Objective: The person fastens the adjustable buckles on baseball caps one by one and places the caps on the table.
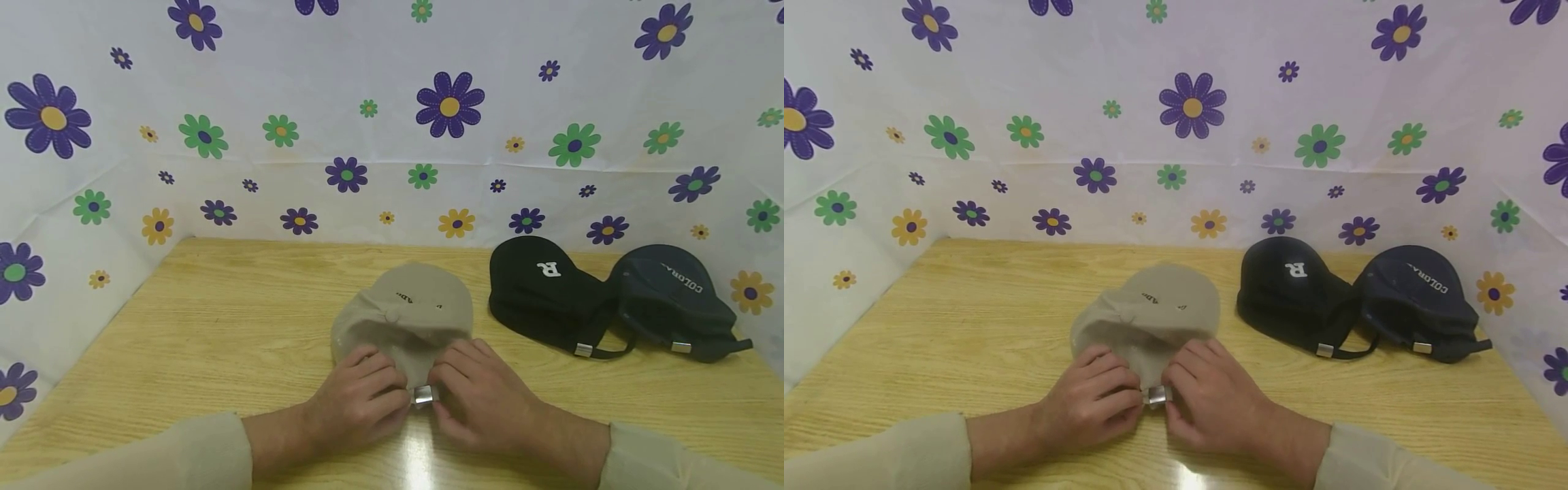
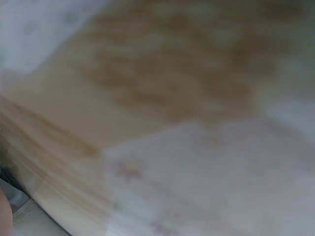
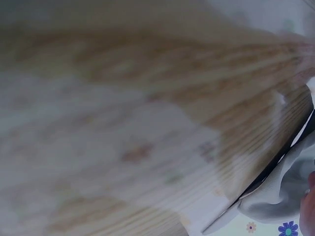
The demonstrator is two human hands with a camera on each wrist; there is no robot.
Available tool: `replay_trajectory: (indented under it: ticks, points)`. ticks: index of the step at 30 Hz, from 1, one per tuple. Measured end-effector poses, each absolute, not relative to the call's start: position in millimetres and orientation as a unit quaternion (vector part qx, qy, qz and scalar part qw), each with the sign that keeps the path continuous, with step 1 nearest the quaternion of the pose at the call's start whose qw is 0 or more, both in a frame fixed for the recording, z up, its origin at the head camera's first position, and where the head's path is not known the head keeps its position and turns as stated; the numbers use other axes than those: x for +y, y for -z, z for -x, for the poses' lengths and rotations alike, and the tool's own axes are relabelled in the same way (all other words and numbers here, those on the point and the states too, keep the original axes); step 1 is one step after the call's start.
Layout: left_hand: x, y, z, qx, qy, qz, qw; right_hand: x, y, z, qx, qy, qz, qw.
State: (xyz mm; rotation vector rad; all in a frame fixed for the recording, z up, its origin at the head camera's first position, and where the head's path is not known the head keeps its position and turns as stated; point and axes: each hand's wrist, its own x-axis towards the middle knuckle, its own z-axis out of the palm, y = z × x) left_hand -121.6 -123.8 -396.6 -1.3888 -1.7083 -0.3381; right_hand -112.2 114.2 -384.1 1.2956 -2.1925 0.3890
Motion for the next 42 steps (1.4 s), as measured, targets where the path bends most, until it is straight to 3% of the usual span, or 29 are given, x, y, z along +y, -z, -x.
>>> replay_trajectory:
  ticks: [42]
  points:
    - [-121.4,401.4,120.7,-0.713,0.135,0.538,0.428,111.4,387.5,117.1,-0.773,-0.16,-0.528,0.312]
